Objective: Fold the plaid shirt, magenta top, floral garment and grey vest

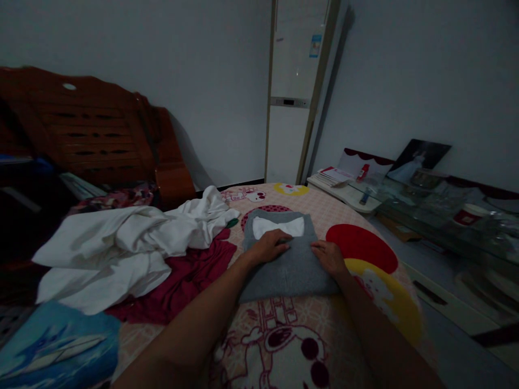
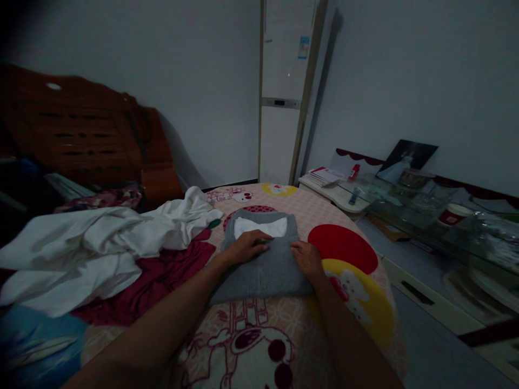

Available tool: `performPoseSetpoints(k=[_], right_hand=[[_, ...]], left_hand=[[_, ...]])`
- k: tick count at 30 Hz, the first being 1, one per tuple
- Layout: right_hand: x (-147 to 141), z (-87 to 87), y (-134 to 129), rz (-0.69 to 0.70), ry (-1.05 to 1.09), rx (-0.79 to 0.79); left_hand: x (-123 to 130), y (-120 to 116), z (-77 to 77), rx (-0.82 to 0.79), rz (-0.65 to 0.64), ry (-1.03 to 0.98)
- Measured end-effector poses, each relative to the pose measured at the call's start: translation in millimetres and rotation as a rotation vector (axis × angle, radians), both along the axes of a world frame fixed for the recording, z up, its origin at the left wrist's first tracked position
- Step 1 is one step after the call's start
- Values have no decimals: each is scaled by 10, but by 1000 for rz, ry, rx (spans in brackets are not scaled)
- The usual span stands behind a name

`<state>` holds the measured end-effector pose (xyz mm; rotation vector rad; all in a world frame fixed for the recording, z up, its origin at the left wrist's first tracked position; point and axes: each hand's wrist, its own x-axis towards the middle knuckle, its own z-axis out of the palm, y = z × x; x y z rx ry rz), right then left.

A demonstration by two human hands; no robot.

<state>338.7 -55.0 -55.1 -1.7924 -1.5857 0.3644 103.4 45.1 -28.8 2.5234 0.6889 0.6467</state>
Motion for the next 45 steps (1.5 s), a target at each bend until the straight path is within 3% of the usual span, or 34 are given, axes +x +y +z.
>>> performPoseSetpoints(k=[4,8,13,24,30,40,45], right_hand=[[-18,32,-14,7,-22,10],[-19,52,-22,14,-22,-4],[1,28,-16,0,-28,-14],[10,-7,-27,14,-61,19],[17,-13,-21,14,-44,0],[-39,12,-30,-76,-106,12],[-49,23,-38,-53,-158,3]], left_hand=[[-239,220,118,-59,178,6],[-379,304,147,-60,166,210],[-311,225,108,-17,163,317],[-225,120,124,16,214,351],[-234,110,178,38,170,261],[-231,193,6,94,193,137],[-213,202,-18,91,227,193]])
